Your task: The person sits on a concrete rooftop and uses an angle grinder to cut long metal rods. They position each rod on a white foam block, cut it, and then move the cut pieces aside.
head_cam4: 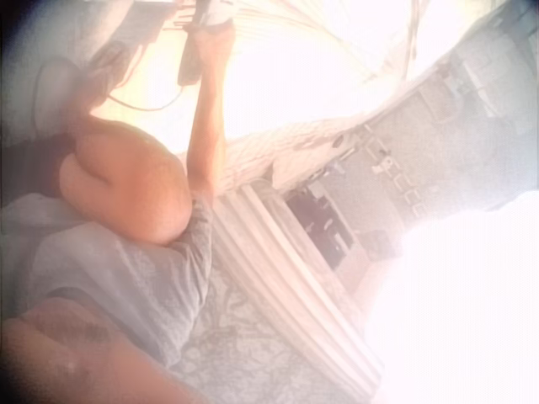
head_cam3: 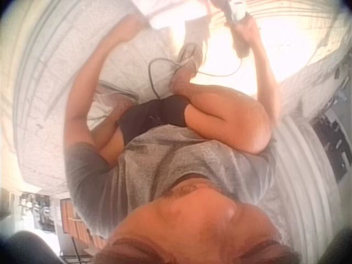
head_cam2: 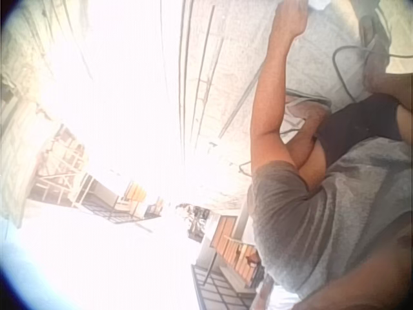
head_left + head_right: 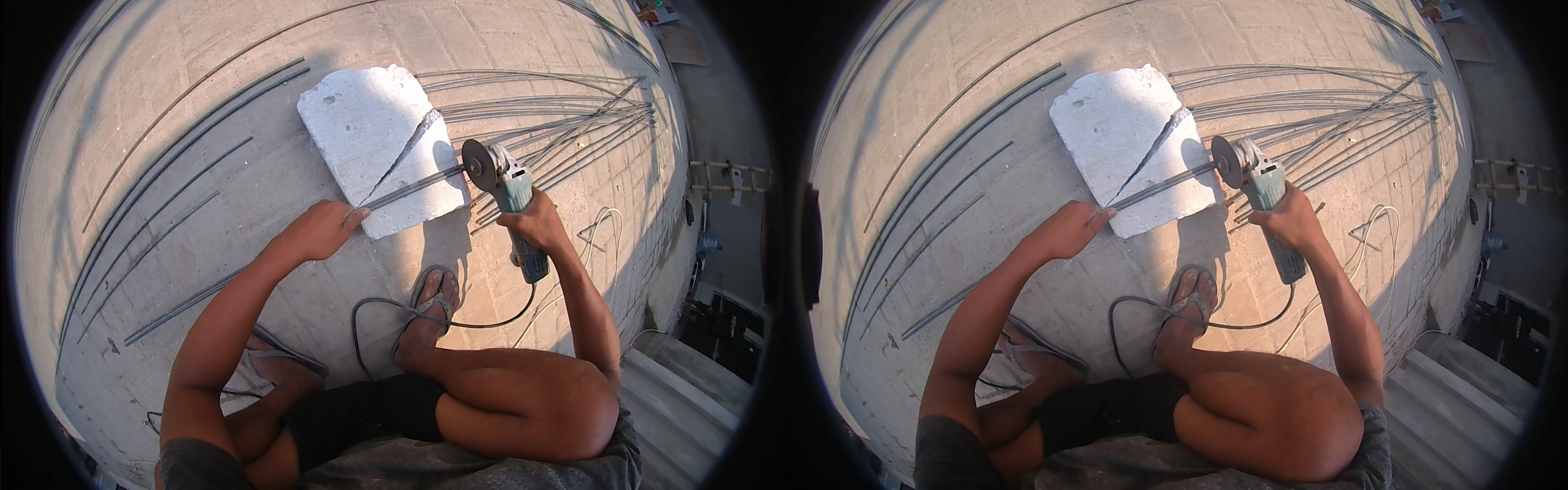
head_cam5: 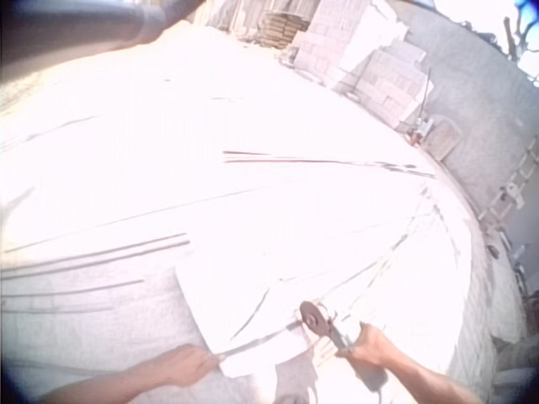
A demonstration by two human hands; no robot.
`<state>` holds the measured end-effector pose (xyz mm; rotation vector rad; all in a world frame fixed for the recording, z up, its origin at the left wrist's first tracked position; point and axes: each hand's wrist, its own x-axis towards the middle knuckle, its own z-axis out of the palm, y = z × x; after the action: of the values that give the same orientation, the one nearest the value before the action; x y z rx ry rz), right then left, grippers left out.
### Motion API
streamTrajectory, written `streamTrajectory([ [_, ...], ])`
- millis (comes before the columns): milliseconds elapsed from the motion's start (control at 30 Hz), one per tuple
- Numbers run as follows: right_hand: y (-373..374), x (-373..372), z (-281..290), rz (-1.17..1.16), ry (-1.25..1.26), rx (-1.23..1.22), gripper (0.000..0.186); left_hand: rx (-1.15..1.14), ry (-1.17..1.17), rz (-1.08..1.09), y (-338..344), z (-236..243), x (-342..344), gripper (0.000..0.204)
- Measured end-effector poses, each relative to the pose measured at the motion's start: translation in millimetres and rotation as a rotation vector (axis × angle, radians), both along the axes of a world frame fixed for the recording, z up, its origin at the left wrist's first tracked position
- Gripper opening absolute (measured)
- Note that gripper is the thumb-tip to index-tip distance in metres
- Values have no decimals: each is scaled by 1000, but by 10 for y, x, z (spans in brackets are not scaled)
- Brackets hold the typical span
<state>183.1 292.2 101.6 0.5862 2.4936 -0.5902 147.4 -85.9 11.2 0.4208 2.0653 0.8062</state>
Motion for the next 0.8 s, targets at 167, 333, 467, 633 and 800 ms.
streamTrajectory([
  [167, -13, -15, -6, -18, -11, -13, 72, -9, -25, 7, 2, 15, -5, 63],
  [333, -29, -4, 32, -24, -15, -11, 70, -10, -4, 1, 7, 19, -7, 63],
  [467, -17, 18, 35, -23, -37, -2, 70, -22, 3, 1, -4, 0, -1, 63],
  [633, 118, 139, -132, 4, -39, 46, 68, 20, -9, 10, 3, -33, 0, 63],
  [800, 326, 421, -287, -146, 101, -198, 49, -3, -13, -21, 17, 15, -15, 61],
])
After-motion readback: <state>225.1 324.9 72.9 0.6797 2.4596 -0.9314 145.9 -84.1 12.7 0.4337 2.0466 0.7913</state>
